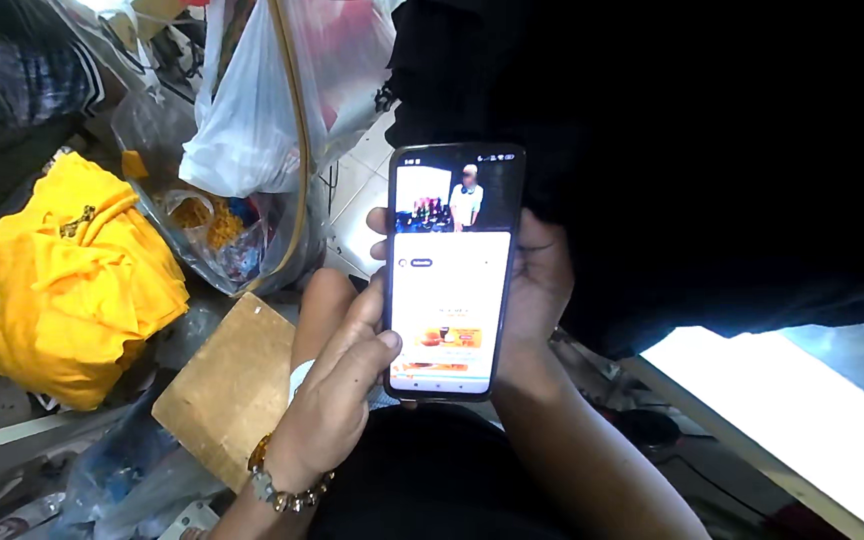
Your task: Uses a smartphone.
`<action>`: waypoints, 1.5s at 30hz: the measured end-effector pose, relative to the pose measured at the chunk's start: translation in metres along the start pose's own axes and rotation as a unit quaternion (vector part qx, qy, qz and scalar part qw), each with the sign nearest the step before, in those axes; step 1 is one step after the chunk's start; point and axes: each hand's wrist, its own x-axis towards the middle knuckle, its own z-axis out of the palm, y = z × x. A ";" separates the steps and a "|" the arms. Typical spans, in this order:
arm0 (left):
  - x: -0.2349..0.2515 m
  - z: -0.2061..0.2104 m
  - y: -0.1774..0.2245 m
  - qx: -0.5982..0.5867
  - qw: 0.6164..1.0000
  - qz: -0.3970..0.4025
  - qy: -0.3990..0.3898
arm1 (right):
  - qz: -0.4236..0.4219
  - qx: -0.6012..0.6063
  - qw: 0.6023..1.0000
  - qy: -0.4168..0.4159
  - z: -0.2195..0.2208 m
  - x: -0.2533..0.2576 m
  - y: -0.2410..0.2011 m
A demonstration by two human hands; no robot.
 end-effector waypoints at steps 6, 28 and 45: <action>0.000 0.000 0.001 -0.009 1.000 0.012 -0.002 | -0.003 -0.005 1.000 -0.001 -0.001 0.001 0.000; 0.004 0.005 -0.001 -0.038 0.996 0.000 0.085 | -0.021 -0.328 0.938 0.111 0.025 -0.005 -0.017; 0.006 0.000 0.000 -0.026 0.991 0.020 0.129 | 0.002 -0.430 0.902 0.043 0.022 -0.008 -0.023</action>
